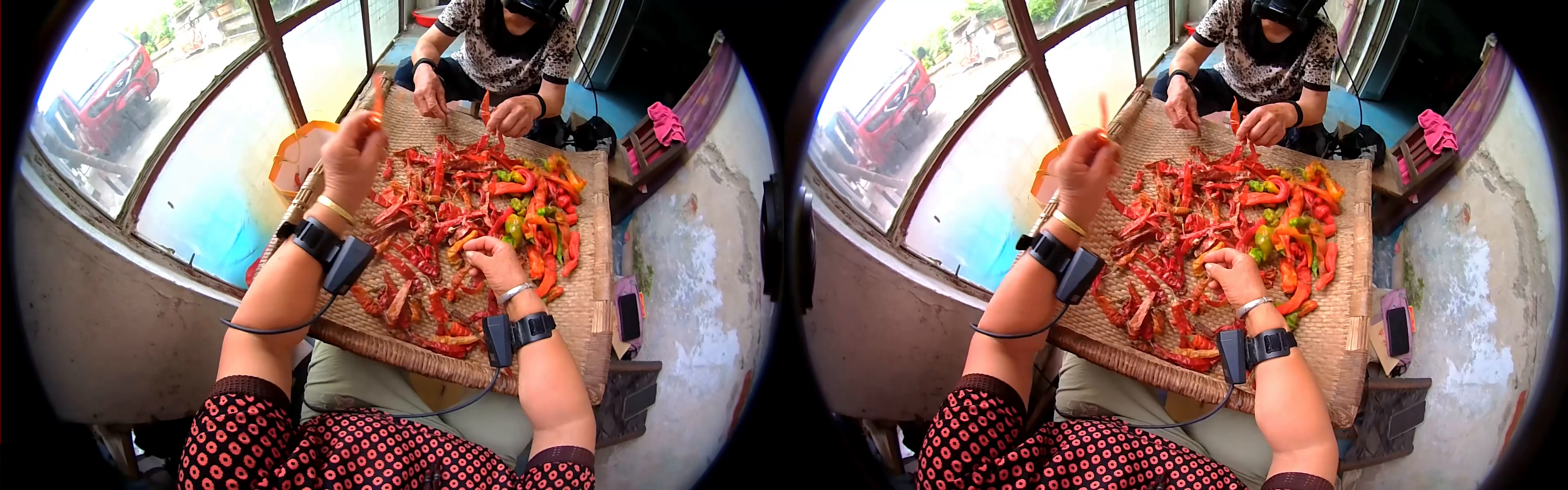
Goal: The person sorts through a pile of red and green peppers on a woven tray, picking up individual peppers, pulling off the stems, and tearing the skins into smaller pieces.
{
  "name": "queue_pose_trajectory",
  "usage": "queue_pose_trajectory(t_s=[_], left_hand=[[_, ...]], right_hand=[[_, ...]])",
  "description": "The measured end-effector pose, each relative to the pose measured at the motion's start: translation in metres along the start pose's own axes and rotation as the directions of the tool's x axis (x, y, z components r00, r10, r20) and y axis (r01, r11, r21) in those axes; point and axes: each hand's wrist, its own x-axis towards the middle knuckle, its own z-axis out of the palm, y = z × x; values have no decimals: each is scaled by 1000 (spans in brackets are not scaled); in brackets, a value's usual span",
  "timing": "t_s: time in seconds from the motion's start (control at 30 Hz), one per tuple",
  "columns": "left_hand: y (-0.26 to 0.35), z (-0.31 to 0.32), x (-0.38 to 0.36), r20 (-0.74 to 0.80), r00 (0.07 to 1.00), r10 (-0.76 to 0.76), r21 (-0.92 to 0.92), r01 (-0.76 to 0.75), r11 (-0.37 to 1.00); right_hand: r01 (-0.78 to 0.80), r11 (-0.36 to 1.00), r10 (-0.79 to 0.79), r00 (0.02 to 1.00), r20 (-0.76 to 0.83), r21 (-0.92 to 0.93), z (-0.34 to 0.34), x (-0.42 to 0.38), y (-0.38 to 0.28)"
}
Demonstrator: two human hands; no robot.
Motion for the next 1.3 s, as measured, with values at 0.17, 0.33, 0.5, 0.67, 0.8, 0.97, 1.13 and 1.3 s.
queue_pose_trajectory(t_s=[0.17, 0.33, 0.5, 0.67, 0.8, 0.97, 1.13, 1.3], left_hand=[[-6, -43, 37, -382, 909, 166, 154, -115, 981], [-59, -73, 37, -271, 927, -259, 803, 366, 471], [-54, -45, 19, 16, 962, -272, 671, 191, 716], [8, 11, -12, 652, 739, -171, 303, -47, 952], [19, 28, -50, 857, 515, 2, 74, -127, 989], [24, 38, -69, 911, 406, -71, 76, 5, 997], [27, 41, -73, 890, 428, -158, 136, 83, 987], [27, 36, -63, 836, 506, -211, 189, 96, 977]], right_hand=[[-17, 999, 16, 999, 27, 30, 0, -1, 1], [-6, 1000, 5, 999, 32, 31, -1, -1, 2], [-5, 1000, 5, 1000, 8, -28, 1, -1, -1], [62, 975, -65, 998, 7, 215, 1, -5, -4], [85, 928, -104, 994, 33, 363, 3, -7, -8], [112, 920, -140, 989, 46, 375, 2, -7, -6], [150, 898, -172, 985, 15, 413, 2, -5, -1], [142, 891, -148, 989, -19, 431, 4, -7, -5]])
